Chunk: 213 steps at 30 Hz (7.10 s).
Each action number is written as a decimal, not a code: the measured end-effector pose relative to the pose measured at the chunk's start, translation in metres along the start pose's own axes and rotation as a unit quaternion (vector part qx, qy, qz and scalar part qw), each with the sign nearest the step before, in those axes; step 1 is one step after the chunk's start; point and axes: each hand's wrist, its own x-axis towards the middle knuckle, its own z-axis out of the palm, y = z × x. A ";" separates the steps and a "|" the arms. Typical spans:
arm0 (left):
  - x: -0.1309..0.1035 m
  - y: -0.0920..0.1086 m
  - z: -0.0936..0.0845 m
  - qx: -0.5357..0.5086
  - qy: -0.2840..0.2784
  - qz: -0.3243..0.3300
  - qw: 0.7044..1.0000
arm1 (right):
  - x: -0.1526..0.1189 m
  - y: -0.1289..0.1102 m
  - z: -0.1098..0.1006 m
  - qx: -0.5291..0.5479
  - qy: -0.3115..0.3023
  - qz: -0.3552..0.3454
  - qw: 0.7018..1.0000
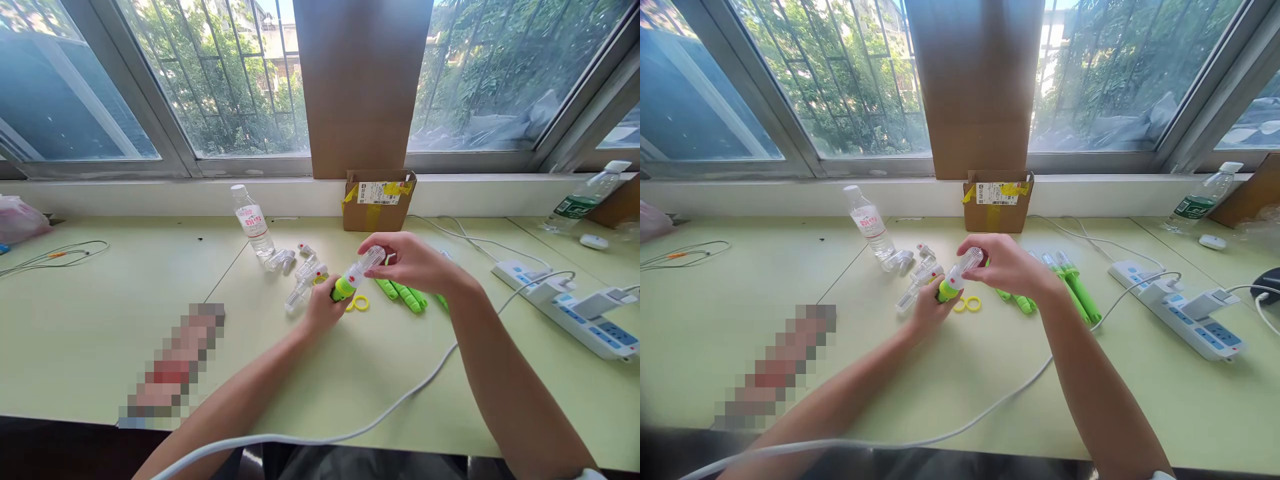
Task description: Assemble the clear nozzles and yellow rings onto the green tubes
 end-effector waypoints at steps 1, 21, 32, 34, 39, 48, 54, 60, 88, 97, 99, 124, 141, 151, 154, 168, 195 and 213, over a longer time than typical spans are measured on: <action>0.000 -0.001 0.000 0.001 -0.002 -0.001 1.000 | 0.000 0.000 0.001 -0.003 -0.005 0.000 1.000; -0.003 0.001 -0.002 0.045 -0.009 0.041 0.998 | 0.003 0.002 0.011 -0.069 -0.023 0.031 0.997; -0.001 0.005 -0.019 0.112 -0.070 0.209 0.969 | 0.009 0.011 0.003 -0.094 -0.021 0.099 0.990; 0.002 0.004 -0.021 0.153 -0.047 0.237 0.958 | 0.010 0.013 0.004 -0.103 -0.006 0.097 0.990; 0.008 -0.001 -0.024 0.259 0.013 0.306 0.916 | 0.012 0.019 0.007 -0.091 -0.030 0.109 0.989; 0.014 -0.004 -0.034 0.326 0.040 0.307 0.893 | 0.008 0.022 -0.004 -0.074 -0.016 0.079 0.994; 0.019 -0.011 -0.039 0.367 0.059 0.324 0.870 | 0.008 0.028 -0.011 -0.051 -0.033 0.040 0.997; 0.021 -0.012 -0.044 0.382 0.085 0.371 0.842 | 0.011 0.035 -0.004 -0.011 -0.059 0.077 0.995; 0.020 -0.010 -0.046 0.392 0.088 0.408 0.820 | 0.008 0.035 -0.008 0.020 -0.125 0.133 0.983; 0.021 -0.009 -0.049 0.376 0.105 0.385 0.836 | 0.011 0.034 -0.002 0.032 -0.058 0.105 0.992; 0.021 -0.009 -0.049 0.372 0.106 0.369 0.845 | 0.011 0.035 -0.003 0.026 -0.042 0.071 0.996; 0.019 -0.007 -0.040 0.436 0.087 0.294 0.846 | 0.010 0.036 0.061 -0.381 0.008 0.047 0.923; 0.018 0.005 -0.044 0.387 -0.157 0.045 0.907 | 0.001 0.056 0.070 -0.524 0.025 -0.076 0.848; 0.021 0.008 -0.047 0.536 -0.163 0.121 0.819 | 0.002 0.050 0.079 -0.395 -0.066 0.102 0.911; 0.021 0.007 -0.047 0.556 -0.166 0.167 0.797 | 0.003 0.057 0.075 -0.263 -0.162 0.146 0.940; 0.021 0.023 -0.056 0.213 -0.325 -0.072 0.919 | 0.013 0.066 0.058 -0.567 0.202 -0.319 0.732; 0.017 0.035 -0.042 0.493 -0.131 0.049 0.859 | -0.005 0.036 0.051 -0.428 -0.046 0.065 0.900; 0.013 0.035 -0.035 0.390 -0.182 -0.051 0.901 | -0.002 0.059 0.043 -0.533 0.111 -0.151 0.825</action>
